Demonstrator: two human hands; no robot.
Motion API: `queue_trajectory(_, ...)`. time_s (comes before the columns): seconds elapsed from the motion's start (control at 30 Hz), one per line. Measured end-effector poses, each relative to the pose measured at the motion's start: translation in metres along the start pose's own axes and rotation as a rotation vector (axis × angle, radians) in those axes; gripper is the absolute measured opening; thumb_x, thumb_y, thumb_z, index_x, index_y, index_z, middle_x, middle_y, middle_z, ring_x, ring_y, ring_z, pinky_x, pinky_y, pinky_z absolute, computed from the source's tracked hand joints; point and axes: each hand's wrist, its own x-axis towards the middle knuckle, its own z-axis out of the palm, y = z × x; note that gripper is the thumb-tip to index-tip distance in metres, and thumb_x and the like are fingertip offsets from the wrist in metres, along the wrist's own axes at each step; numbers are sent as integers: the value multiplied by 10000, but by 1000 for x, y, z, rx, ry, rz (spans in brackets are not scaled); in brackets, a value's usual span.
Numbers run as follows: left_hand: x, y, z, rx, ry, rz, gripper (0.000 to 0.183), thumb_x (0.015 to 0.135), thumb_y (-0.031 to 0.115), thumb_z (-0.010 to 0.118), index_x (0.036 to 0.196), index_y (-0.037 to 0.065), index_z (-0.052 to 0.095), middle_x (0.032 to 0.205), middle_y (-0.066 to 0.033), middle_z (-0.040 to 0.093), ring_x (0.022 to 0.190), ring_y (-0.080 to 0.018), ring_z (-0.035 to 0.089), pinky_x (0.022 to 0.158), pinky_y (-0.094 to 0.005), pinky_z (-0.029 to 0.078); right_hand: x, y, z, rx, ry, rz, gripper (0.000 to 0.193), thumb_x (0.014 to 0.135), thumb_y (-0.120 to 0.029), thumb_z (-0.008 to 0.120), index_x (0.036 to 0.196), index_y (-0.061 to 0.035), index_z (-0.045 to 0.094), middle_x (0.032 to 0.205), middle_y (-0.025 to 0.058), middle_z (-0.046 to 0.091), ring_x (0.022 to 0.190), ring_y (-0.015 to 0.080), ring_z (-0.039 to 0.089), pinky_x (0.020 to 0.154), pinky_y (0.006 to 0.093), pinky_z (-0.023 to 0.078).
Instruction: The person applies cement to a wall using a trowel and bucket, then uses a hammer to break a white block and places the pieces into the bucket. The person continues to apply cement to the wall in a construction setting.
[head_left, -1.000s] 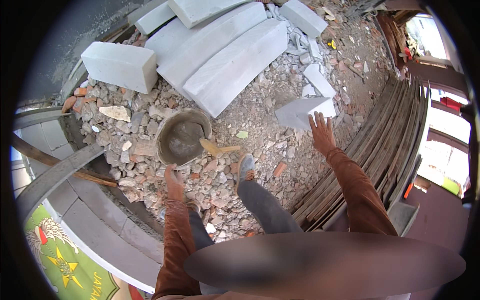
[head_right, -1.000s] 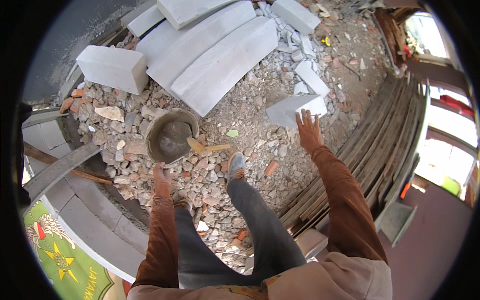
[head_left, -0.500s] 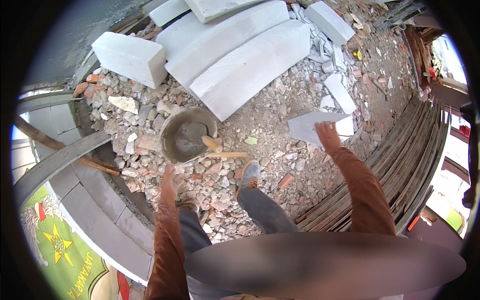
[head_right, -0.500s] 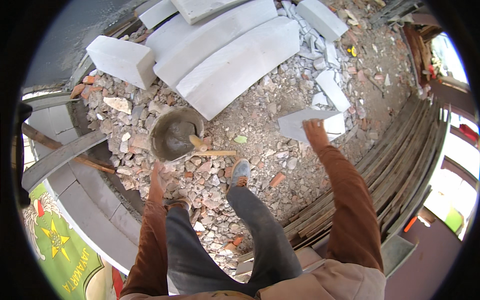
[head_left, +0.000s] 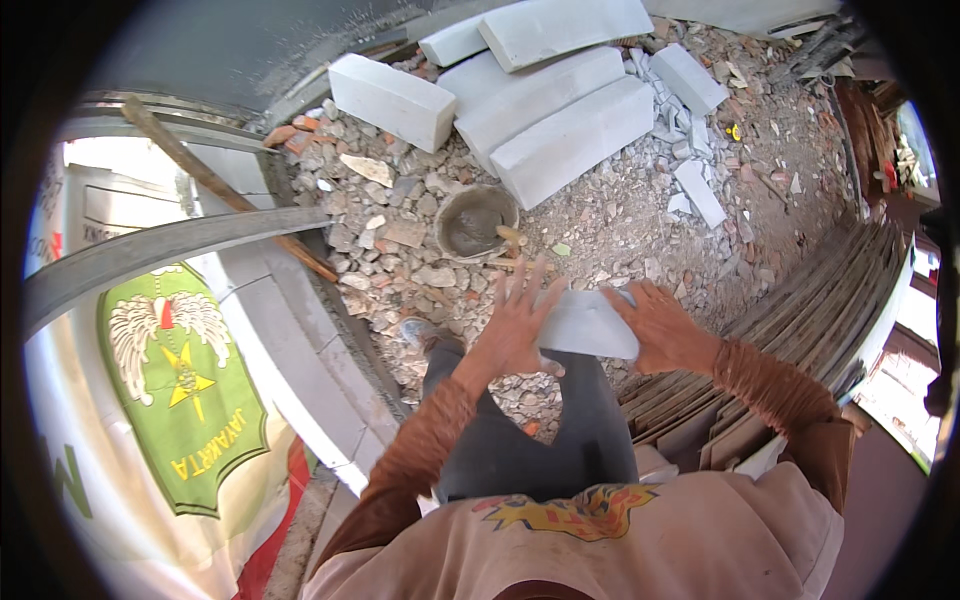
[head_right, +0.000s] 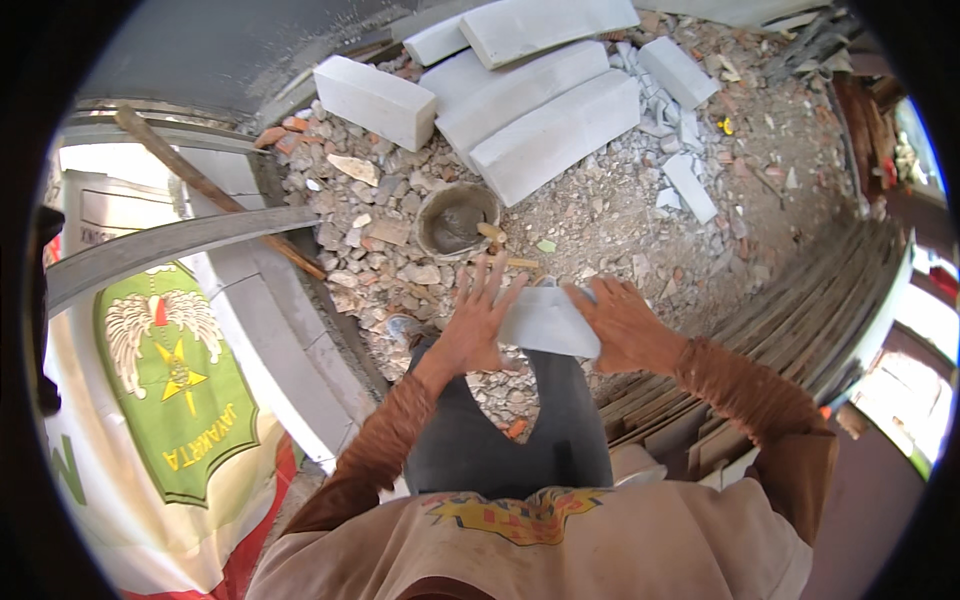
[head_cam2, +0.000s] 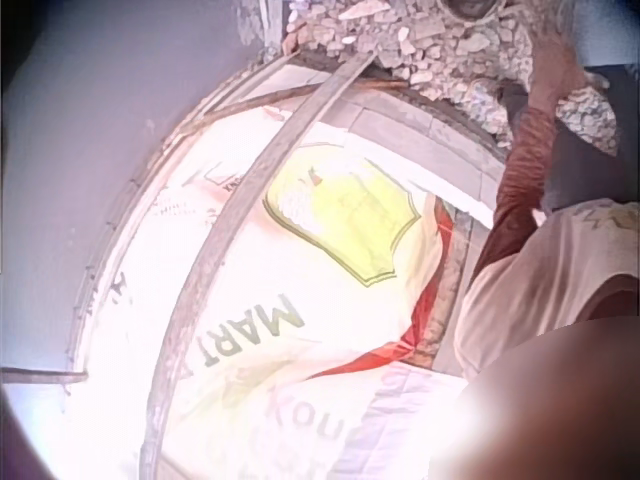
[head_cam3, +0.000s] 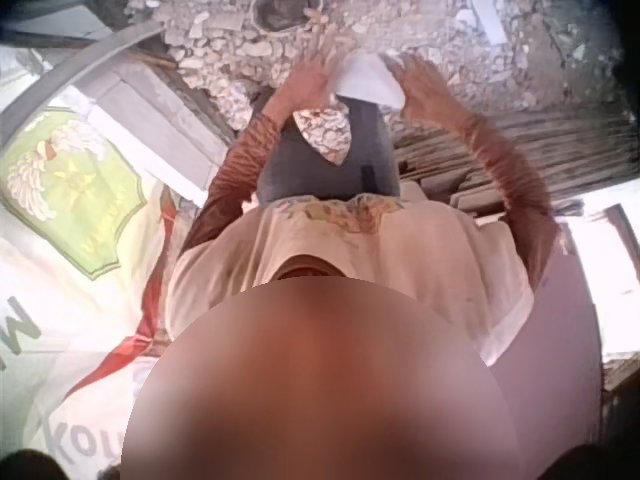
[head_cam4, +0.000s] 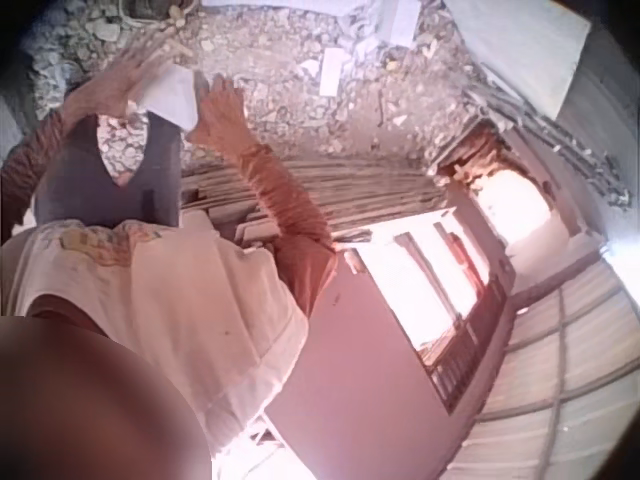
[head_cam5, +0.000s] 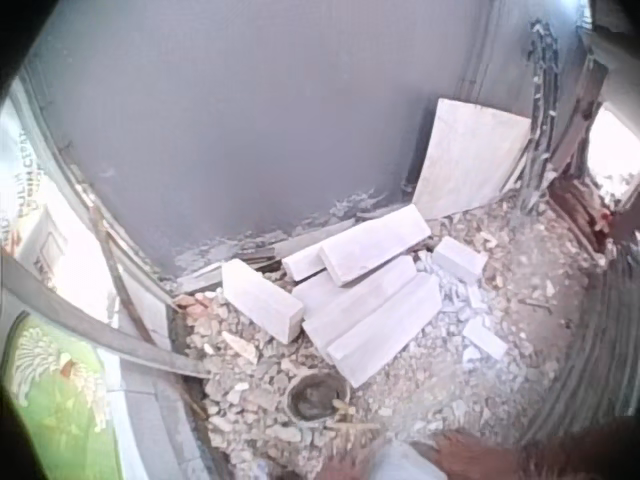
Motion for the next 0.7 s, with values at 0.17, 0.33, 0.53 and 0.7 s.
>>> queue_trajectory(0.17,-71,38,-135,-289,-139,180,1212,556,484,870,1529,45,295,1520,-282,337,1435,-427,299,1191,-503,222,-41,-137,-113,217,-12,-109,1117,588,-344,865,1499,-12,310,1178,267,497,1204,420,478,988,480,409)
queue_trajectory(0.33,-161,42,-245,-392,-26,138,1180,521,352,879,1511,2,340,1529,-234,371,1431,-363,340,1195,-431,221,-90,-155,-160,568,674,-170,824,851,-367,720,1506,-43,340,1473,227,409,1365,355,401,1147,427,316)
queue_trajectory(0.53,-236,30,-272,-959,154,-182,1155,558,202,808,1548,-13,254,1516,-181,395,1384,-280,393,1158,-351,255,10,-179,37,1627,644,77,781,1001,-641,352,1561,-100,280,1569,109,345,1422,238,355,1165,471,251)
queue_trajectory(0.7,-265,13,-242,-1224,353,-327,988,620,254,712,1485,-30,330,1340,-200,515,1184,-284,552,979,-355,464,61,-289,94,1985,573,-105,774,1005,-596,381,1557,-65,272,1568,116,334,1425,263,325,1182,385,209)
